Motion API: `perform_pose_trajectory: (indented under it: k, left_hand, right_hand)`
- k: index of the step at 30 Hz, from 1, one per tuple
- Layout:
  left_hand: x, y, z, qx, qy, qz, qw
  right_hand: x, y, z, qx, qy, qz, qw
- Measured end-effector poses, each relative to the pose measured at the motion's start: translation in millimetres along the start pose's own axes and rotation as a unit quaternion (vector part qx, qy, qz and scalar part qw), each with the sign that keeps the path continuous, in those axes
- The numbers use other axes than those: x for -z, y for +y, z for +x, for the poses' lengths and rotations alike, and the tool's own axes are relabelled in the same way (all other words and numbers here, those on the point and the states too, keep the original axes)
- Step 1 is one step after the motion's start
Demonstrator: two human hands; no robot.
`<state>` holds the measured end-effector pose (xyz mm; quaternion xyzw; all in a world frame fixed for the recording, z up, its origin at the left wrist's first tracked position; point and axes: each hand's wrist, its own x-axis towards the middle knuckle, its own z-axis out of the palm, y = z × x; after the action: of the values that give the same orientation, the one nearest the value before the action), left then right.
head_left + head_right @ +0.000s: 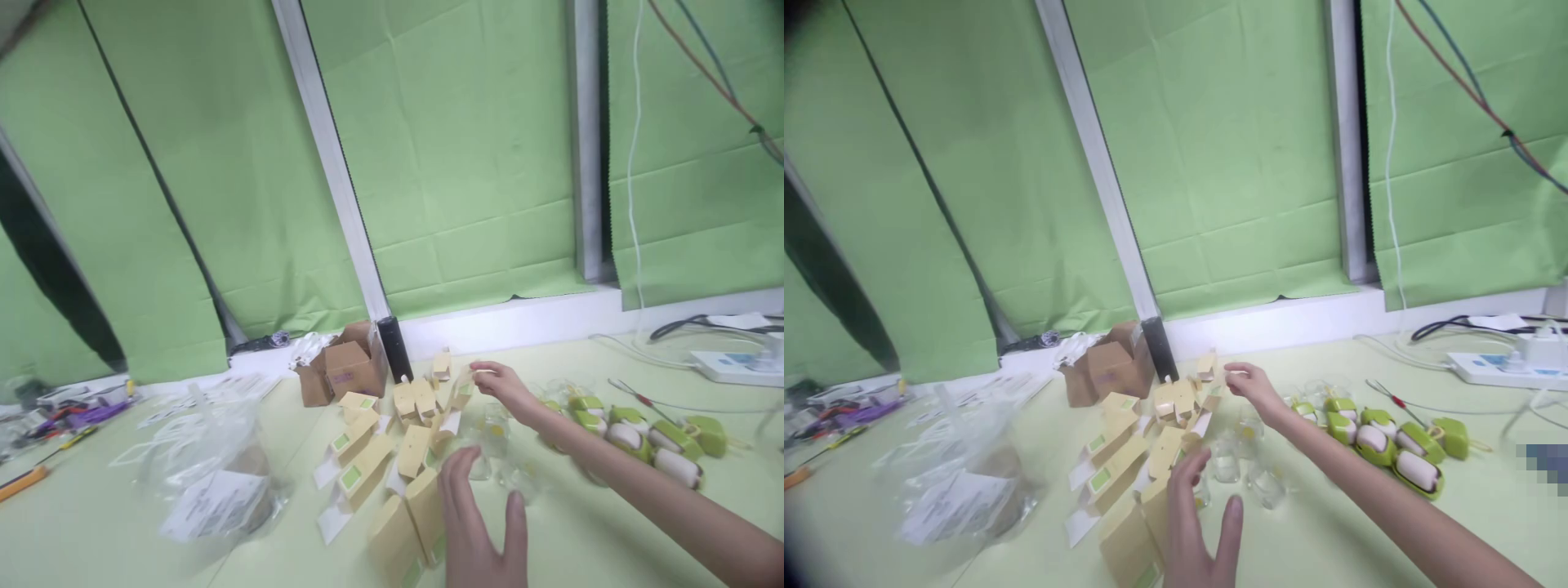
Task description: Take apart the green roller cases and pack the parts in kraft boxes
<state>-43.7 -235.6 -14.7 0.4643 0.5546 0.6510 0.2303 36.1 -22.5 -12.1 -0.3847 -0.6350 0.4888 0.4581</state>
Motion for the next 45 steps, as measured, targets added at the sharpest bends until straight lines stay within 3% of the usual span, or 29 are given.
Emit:
perform_pose_trajectory:
  k: [5, 7, 9, 12, 19, 22, 25, 27, 28, 31, 33, 34, 36, 45]
  left_hand:
    - [-56.6, -9, 28, 0.123, 0.044, -0.161, 0.978]
    - [-71.4, -20, 33, 0.201, -0.018, -0.212, 0.956]
    - [-80.4, -33, 32, 0.26, -0.117, -0.254, 0.924]
    - [-80.4, -41, 23, 0.269, -0.199, -0.265, 0.904]
    - [-61.3, -21, 10, 0.268, -0.256, -0.276, 0.887]
    - [-61.2, -24, 8, 0.299, -0.257, -0.277, 0.876]
    - [-61.4, -28, 8, 0.331, -0.24, -0.303, 0.861]
    - [-60.6, -30, 9, 0.336, -0.207, -0.32, 0.861]
    - [-60.0, -31, 10, 0.335, -0.193, -0.333, 0.86]
    - [-58.5, -32, 13, 0.335, -0.173, -0.354, 0.856]
    - [-58.0, -32, 14, 0.336, -0.174, -0.348, 0.857]
    - [-57.9, -32, 14, 0.338, -0.174, -0.345, 0.858]
    - [-57.9, -31, 14, 0.334, -0.178, -0.346, 0.858]
    - [-57.4, -32, 16, 0.35, -0.205, -0.316, 0.858]
  right_hand:
    - [71, -13, -64, 0.062, 0.025, 0.038, 0.997]
    - [87, -12, -92, 0.07, 0.004, 0.036, 0.997]
    - [95, -6, -116, 0.063, -0.022, 0.03, 0.997]
    - [94, 6, -141, 0.039, -0.056, 0.023, 0.997]
    - [79, 14, -156, -0.001, -0.126, 0.034, 0.991]
    - [76, 15, -153, 0.018, -0.108, -0.04, 0.993]
    - [80, 18, -155, 0.067, -0.048, -0.119, 0.989]
    - [84, 19, -160, 0.161, -0.024, -0.204, 0.965]
    - [85, 18, -163, 0.227, -0.032, -0.255, 0.939]
    - [82, 14, -171, 0.41, -0.105, -0.401, 0.813]
    - [75, 11, -174, 0.477, -0.129, -0.465, 0.735]
    - [71, 9, -174, 0.497, -0.128, -0.481, 0.711]
    - [66, 8, -174, 0.52, -0.108, -0.489, 0.692]
    - [57, 3, -180, 0.525, -0.056, -0.506, 0.682]
